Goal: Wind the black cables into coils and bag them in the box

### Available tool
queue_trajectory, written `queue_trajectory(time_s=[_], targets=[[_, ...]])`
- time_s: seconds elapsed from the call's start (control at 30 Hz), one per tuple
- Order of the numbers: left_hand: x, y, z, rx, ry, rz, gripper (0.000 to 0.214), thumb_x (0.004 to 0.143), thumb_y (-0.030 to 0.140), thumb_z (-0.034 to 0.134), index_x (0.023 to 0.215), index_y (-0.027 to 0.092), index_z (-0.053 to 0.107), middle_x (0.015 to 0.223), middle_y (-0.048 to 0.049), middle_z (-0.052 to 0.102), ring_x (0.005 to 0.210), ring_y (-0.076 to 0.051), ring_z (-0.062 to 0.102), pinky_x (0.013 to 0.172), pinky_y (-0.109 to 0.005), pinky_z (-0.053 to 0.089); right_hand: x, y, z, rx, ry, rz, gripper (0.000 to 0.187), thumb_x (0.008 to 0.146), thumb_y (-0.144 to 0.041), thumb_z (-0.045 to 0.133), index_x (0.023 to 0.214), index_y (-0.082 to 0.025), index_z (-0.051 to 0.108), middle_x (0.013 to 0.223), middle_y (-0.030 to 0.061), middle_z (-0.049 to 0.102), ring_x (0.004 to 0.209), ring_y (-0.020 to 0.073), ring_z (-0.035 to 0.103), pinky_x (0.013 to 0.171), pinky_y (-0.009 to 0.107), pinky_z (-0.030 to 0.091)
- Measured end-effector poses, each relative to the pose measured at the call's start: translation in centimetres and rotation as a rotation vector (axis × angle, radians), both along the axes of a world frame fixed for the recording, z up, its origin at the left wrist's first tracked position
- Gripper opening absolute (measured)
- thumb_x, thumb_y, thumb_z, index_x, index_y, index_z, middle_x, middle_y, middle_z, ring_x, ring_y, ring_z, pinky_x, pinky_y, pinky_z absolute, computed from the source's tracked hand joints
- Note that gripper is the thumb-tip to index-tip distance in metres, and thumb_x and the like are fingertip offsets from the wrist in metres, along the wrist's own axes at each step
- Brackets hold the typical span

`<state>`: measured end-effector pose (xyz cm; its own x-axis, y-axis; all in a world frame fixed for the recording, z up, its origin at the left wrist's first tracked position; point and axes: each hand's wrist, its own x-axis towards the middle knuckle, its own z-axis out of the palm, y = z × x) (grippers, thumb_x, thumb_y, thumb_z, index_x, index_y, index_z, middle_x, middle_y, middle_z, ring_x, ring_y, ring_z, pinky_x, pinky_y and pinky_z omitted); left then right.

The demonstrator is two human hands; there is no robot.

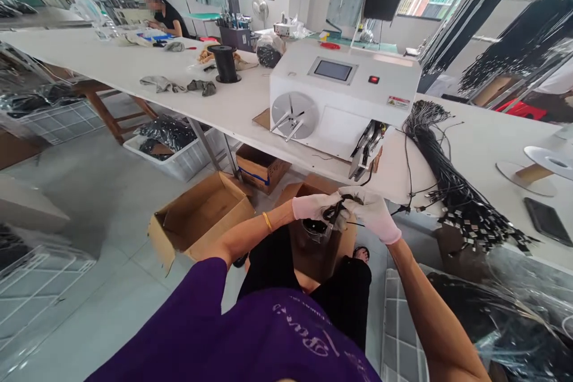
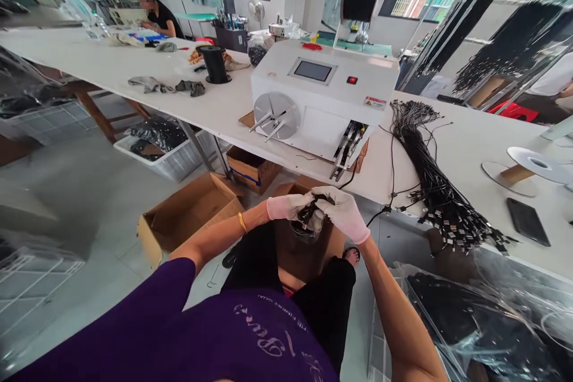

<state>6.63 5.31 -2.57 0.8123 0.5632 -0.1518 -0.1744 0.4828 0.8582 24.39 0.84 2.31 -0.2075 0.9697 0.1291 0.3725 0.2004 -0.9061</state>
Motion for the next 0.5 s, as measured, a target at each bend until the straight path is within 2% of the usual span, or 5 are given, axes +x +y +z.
queue_trajectory(time_s=[0.1,0.2,0.27,0.33,0.5], targets=[[0.5,-2.2,-0.7,-0.092,-0.097,-0.113,0.039,0.068,0.044,0.074,0.082,0.010,0.060,0.066,-0.0047,0.061,0.060,-0.016,0.060,0.060,-0.031,0.051,-0.6,-1.2,-1.0,-0.022,-0.021,-0.051,0.039,0.081,-0.028,0.056,0.118,-0.020,0.063,0.099,0.0038,0.069,0.072,0.0148,0.063,0.069,0.030,0.052],[0.7,-3.5,-1.4,-0.163,-0.157,0.032,0.038,0.062,0.034,0.081,0.083,0.011,0.059,0.062,0.0001,0.056,0.055,-0.011,0.055,0.059,-0.029,0.050,-0.9,-3.0,-2.6,0.015,0.001,-0.121,0.053,0.080,-0.028,0.058,0.132,-0.023,0.051,0.116,0.0060,0.064,0.096,0.0193,0.063,0.086,0.035,0.052],[0.8,-4.0,-2.4,-0.235,-0.164,0.130,0.038,0.060,0.031,0.082,0.083,0.011,0.059,0.064,0.0004,0.055,0.056,-0.009,0.053,0.058,-0.026,0.048,-1.4,-4.5,-4.1,0.004,-0.013,-0.127,0.065,0.076,-0.026,0.064,0.138,-0.026,0.044,0.126,0.0066,0.057,0.103,0.0207,0.061,0.091,0.038,0.050],[1.0,-4.4,-3.9,-0.297,-0.136,0.192,0.037,0.059,0.029,0.082,0.082,0.011,0.060,0.066,-0.0003,0.056,0.056,-0.009,0.054,0.055,-0.024,0.045,-2.1,-6.2,-5.9,-0.024,-0.054,-0.135,0.069,0.074,-0.026,0.066,0.139,-0.028,0.042,0.129,0.0071,0.053,0.103,0.0211,0.061,0.092,0.039,0.050],[1.1,-7.3,-9.0,-0.356,-0.028,0.193,0.030,0.058,0.024,0.079,0.075,0.011,0.059,0.068,-0.0018,0.057,0.060,-0.011,0.056,0.055,-0.023,0.043,-4.0,-10.0,-11.3,-0.037,-0.111,-0.257,0.051,0.074,-0.027,0.063,0.125,-0.021,0.056,0.123,0.0090,0.053,0.111,0.0247,0.055,0.097,0.040,0.047]])
